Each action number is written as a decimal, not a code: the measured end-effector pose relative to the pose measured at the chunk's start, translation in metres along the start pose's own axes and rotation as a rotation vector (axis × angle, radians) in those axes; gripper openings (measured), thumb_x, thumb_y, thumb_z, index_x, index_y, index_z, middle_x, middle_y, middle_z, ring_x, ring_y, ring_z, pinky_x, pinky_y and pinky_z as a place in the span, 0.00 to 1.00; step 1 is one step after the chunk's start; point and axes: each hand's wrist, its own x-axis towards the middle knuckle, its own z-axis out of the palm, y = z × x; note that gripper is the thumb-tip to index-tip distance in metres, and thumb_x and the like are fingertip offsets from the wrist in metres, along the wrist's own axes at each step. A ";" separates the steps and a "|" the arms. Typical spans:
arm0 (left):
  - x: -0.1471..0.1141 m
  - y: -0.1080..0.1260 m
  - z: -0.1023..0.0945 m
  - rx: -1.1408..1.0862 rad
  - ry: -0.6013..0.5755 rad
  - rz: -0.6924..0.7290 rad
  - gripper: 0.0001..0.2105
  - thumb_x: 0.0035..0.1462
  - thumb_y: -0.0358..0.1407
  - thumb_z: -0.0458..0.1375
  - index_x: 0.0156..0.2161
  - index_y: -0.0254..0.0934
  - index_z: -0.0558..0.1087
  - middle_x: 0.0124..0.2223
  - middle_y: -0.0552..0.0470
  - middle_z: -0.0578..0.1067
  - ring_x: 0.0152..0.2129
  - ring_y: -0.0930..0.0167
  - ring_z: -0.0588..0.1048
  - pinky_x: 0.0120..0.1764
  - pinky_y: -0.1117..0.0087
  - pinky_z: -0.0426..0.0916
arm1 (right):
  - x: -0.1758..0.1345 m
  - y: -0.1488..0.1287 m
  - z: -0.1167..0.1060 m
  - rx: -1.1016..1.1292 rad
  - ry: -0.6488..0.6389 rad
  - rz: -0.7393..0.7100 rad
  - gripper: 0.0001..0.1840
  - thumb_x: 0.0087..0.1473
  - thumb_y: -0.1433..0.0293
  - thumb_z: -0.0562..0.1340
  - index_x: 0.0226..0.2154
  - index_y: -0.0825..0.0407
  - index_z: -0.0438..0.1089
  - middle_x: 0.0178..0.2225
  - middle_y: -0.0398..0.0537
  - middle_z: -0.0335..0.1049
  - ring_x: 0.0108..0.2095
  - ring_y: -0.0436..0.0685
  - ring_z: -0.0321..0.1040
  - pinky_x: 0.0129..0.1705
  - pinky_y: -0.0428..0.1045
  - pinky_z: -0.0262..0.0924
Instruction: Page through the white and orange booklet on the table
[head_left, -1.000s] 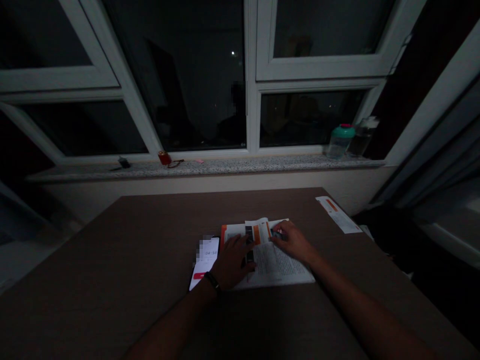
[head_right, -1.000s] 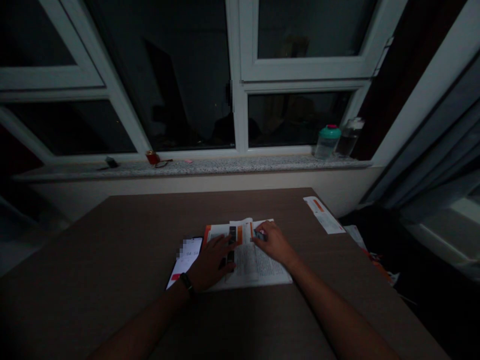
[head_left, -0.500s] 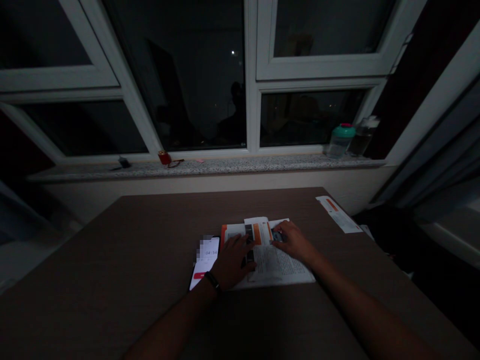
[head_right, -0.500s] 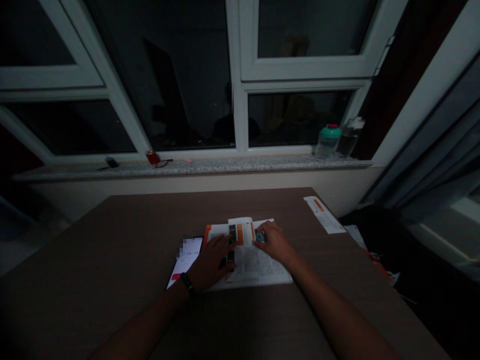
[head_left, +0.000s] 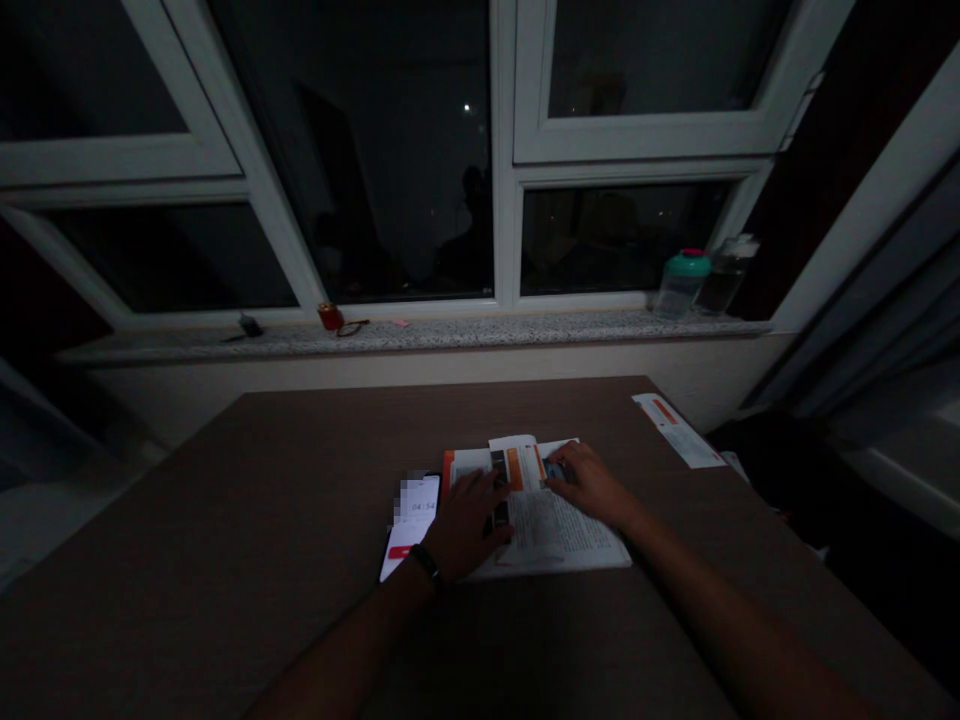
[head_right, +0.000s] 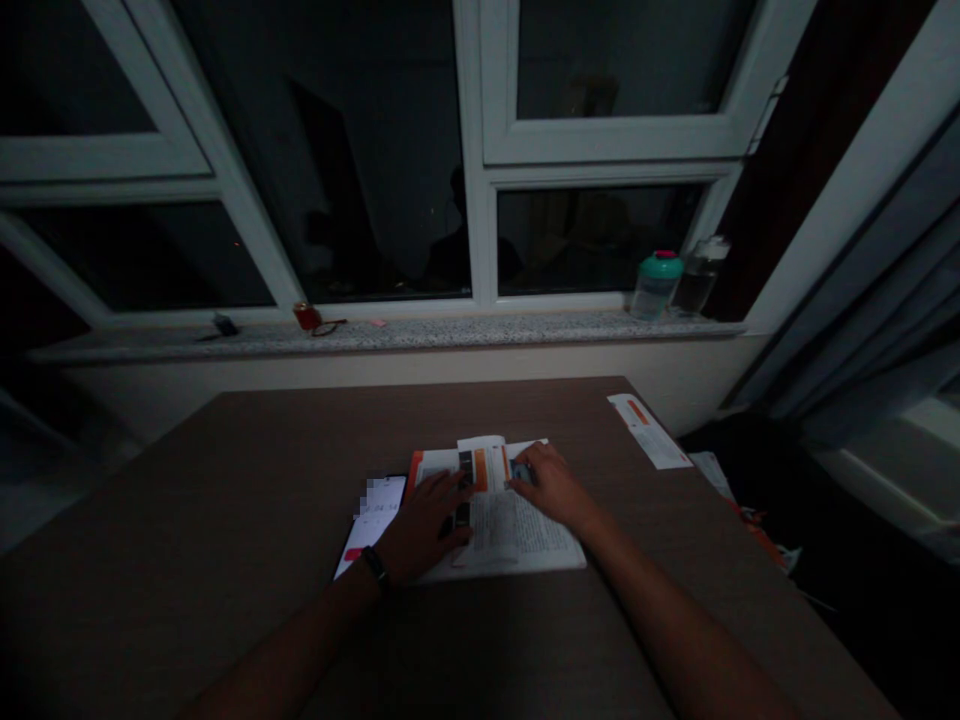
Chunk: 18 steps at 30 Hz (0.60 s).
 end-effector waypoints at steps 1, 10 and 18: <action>0.000 0.000 -0.001 0.000 -0.005 -0.007 0.28 0.59 0.44 0.61 0.63 0.47 0.62 0.67 0.48 0.57 0.64 0.54 0.54 0.62 0.47 0.53 | 0.000 0.000 0.000 -0.005 -0.006 0.002 0.13 0.52 0.66 0.66 0.41 0.51 0.69 0.39 0.50 0.69 0.43 0.61 0.65 0.48 0.55 0.58; 0.001 0.000 0.000 -0.008 -0.018 -0.006 0.28 0.60 0.45 0.59 0.64 0.48 0.60 0.68 0.49 0.56 0.64 0.55 0.53 0.62 0.48 0.52 | 0.000 0.003 0.002 -0.069 -0.053 0.045 0.18 0.47 0.67 0.69 0.41 0.50 0.68 0.42 0.49 0.68 0.46 0.61 0.63 0.50 0.55 0.57; 0.000 -0.004 0.005 0.002 0.005 0.013 0.28 0.60 0.46 0.59 0.64 0.47 0.60 0.68 0.49 0.55 0.64 0.55 0.53 0.62 0.48 0.52 | -0.001 0.002 -0.002 -0.070 -0.099 -0.002 0.22 0.48 0.67 0.69 0.46 0.50 0.67 0.45 0.50 0.68 0.49 0.62 0.63 0.55 0.58 0.54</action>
